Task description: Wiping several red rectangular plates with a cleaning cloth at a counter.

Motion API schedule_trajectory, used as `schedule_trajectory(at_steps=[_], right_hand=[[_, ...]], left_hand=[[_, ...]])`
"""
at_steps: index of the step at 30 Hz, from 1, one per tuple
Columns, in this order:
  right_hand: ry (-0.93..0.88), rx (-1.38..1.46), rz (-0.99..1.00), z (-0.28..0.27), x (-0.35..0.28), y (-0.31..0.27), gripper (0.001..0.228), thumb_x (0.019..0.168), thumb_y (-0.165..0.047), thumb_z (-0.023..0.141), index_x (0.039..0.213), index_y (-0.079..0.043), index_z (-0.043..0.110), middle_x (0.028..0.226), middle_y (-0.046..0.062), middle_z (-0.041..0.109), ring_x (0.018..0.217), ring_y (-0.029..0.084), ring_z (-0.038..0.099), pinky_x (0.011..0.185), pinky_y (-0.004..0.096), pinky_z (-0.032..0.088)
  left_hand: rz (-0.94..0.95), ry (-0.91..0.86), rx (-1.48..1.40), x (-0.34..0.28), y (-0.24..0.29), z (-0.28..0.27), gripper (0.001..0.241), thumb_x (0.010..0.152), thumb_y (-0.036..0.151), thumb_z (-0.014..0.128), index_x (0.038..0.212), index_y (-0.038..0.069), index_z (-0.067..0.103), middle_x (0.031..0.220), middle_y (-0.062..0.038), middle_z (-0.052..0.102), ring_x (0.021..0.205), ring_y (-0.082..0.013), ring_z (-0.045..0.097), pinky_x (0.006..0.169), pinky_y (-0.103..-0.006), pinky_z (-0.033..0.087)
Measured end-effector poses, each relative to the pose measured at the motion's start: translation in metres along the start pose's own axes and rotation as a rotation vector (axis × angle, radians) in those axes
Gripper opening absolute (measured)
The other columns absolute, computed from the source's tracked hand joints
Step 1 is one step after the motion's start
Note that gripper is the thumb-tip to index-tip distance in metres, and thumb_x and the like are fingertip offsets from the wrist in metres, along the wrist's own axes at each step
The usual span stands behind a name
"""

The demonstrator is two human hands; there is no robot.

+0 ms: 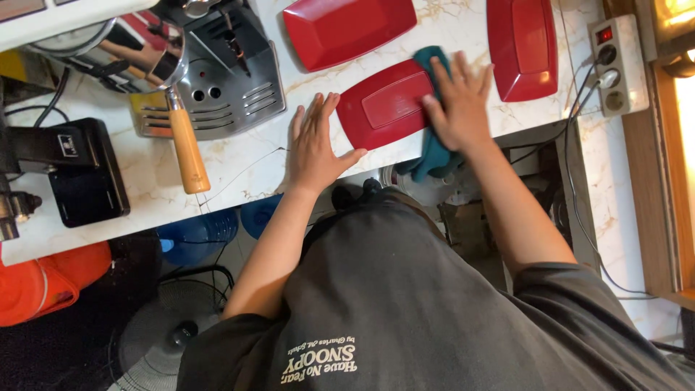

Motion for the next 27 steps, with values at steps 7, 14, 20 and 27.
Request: schedule_trajectory(at_steps=[7,14,20,27], right_hand=[[0.052,-0.1,0.021,0.007,0.004,-0.023,0.081,0.108,-0.067,0.023,0.166,-0.012,0.03,0.169,0.017,0.027,0.16,0.034,0.009,0.122,0.06,-0.012],[0.118,-0.154,-0.238,0.038,-0.016,-0.131,0.092,0.104,-0.077,0.019,0.162,-0.01,0.042,0.172,0.012,0.028,0.16,0.034,0.012,0.117,0.07,-0.013],[0.119,-0.165,-0.381,0.045,-0.032,-0.138,0.091,0.104,-0.079,0.021,0.163,-0.015,0.045,0.173,0.009,0.027,0.16,0.035,0.01,0.118,0.069,-0.014],[0.036,-0.018,-0.098,0.002,-0.007,-0.038,0.077,0.107,-0.068,0.02,0.163,-0.019,0.038,0.172,0.01,0.028,0.16,0.036,0.007,0.118,0.06,-0.018]], left_hand=[[-0.015,-0.021,-0.001,0.002,0.003,-0.001,0.111,0.076,0.054,0.089,0.158,0.011,0.027,0.159,-0.016,0.044,0.153,-0.0274,0.033,0.127,-0.0494,0.012],[0.01,0.019,-0.005,-0.006,-0.008,0.008,0.107,0.081,0.043,0.089,0.161,0.011,0.026,0.161,-0.011,0.049,0.157,-0.0239,0.034,0.131,-0.0466,0.014],[-0.004,-0.016,0.046,-0.002,-0.001,0.001,0.111,0.078,0.048,0.088,0.161,0.011,0.025,0.16,-0.009,0.049,0.157,-0.023,0.032,0.131,-0.0476,0.014],[-0.03,-0.04,0.0,0.001,0.001,0.001,0.112,0.077,0.055,0.09,0.159,0.013,0.025,0.16,-0.011,0.046,0.154,-0.026,0.031,0.129,-0.0492,0.012]])
Point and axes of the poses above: each hand's wrist, its own x-axis towards the middle knuckle, its own z-axis out of the palm, y = z × x, the point moved 10 cm from there along x, towards the middle knuckle
